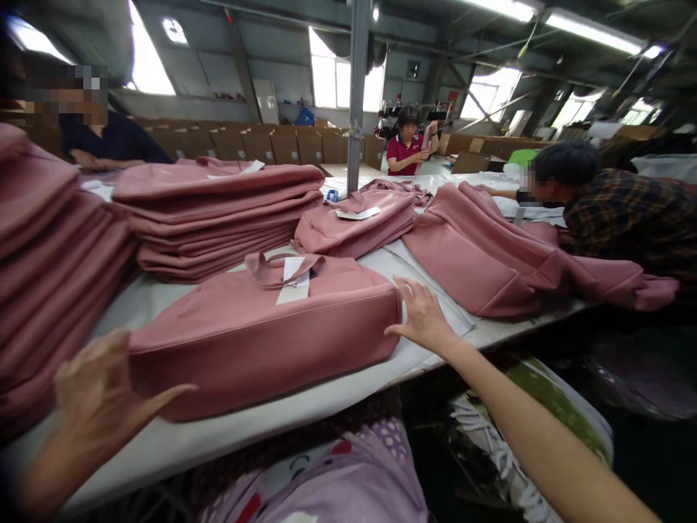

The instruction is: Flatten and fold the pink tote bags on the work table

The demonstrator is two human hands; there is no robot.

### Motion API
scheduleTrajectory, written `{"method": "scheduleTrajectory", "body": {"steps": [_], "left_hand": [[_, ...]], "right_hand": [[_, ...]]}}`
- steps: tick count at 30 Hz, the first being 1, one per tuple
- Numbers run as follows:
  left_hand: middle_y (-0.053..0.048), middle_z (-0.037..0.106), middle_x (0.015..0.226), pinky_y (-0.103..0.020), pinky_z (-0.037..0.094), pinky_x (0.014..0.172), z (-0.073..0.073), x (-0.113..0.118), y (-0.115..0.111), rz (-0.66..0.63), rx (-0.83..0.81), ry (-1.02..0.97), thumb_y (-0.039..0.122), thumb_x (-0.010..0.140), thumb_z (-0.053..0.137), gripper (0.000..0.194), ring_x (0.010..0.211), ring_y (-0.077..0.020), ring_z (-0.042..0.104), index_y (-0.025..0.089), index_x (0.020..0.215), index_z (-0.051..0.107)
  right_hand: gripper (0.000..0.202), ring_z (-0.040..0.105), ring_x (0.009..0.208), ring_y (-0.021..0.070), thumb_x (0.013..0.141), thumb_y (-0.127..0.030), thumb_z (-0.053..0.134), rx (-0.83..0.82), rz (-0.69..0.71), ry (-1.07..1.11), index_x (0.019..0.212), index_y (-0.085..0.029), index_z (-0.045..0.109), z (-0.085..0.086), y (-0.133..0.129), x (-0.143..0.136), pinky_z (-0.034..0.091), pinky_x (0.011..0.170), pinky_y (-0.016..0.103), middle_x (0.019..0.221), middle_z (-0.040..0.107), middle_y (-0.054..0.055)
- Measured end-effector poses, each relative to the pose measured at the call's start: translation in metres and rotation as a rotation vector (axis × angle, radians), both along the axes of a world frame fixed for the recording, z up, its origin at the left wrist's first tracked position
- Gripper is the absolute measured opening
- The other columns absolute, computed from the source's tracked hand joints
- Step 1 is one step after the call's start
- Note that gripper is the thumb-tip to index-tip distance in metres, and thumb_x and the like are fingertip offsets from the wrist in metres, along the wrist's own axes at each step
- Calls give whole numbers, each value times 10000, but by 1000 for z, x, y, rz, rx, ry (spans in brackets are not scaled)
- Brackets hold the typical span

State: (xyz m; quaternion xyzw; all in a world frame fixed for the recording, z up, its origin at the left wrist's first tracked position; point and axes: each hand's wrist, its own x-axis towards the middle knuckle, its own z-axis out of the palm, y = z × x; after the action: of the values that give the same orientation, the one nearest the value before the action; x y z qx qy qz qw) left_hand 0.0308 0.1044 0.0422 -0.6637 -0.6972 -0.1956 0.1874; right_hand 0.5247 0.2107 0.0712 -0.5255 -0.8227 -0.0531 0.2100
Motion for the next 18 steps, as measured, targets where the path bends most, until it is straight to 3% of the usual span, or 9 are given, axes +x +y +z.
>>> {"method": "scheduleTrajectory", "body": {"steps": [2, 4, 7, 9, 11, 13, 16, 18], "left_hand": [[-215, 271, 1477, -614, 127, 1098, 24, 26, 16, -138, -63, 203, 519, 638, 728, 1121, 1368, -426, 198, 158, 1466, 65], [-210, 414, 1372, -606, 156, 1077, 37, 53, 35, -222, -179, 313, 522, 615, 751, 1085, 1295, -417, 329, 192, 1460, 156], [-131, 592, 1027, -447, 386, 881, 43, 79, 56, -247, -368, 350, 434, 710, 701, 848, 969, -320, 558, 214, 1421, 293], [-81, 590, 877, -343, 393, 716, 39, 80, 58, -253, -395, 349, 354, 791, 630, 539, 815, -262, 566, 185, 1278, 472], [-57, 571, 794, -327, 353, 653, 23, 71, 47, -290, -338, 398, 273, 860, 536, 179, 749, -236, 542, 188, 1006, 596], [-37, 553, 735, -336, 325, 645, -4, 57, 30, -349, -247, 472, 193, 893, 460, 161, 702, -219, 510, 222, 836, 607], [-27, 561, 736, -334, 330, 659, -52, 44, 5, -391, -184, 477, 127, 881, 449, 225, 679, -203, 483, 247, 800, 621], [-48, 573, 785, -330, 360, 679, -70, 43, 1, -346, -240, 415, 118, 859, 465, 199, 719, -210, 498, 220, 807, 628]], "right_hand": [[1037, 415, 1204, 373, 560, -502, 822, -42, 120, -196, 1411, -189, 319, 28, 11, -13, 347, 988, 497, 1328, 440, 178], [1044, 482, 1094, 370, 517, -550, 827, -115, 167, -339, 1386, -187, 377, 43, 24, -31, 378, 928, 492, 1223, 506, 176], [1053, 519, 975, 356, 481, -545, 847, -121, 155, -472, 1368, -186, 409, 43, 41, -50, 403, 831, 461, 1094, 562, 171], [922, 526, 941, 332, 519, -466, 859, -78, 167, -493, 1306, -181, 472, 30, 43, -51, 405, 784, 415, 1005, 597, 144], [521, 536, 877, 273, 682, -338, 783, 10, 230, -454, 1142, -190, 588, 6, 35, -41, 399, 739, 362, 881, 613, 97], [113, 527, 758, 207, 851, -186, 585, 117, 309, -396, 932, -213, 659, -26, 17, -28, 387, 679, 325, 738, 587, 56], [384, 462, 586, 168, 906, -47, 362, 170, 339, -347, 853, -234, 692, -70, -10, -10, 357, 572, 304, 590, 517, 29], [422, 458, 575, 166, 910, -37, 337, 164, 341, -336, 914, -248, 702, -85, -13, -4, 361, 556, 298, 592, 523, 27]]}}
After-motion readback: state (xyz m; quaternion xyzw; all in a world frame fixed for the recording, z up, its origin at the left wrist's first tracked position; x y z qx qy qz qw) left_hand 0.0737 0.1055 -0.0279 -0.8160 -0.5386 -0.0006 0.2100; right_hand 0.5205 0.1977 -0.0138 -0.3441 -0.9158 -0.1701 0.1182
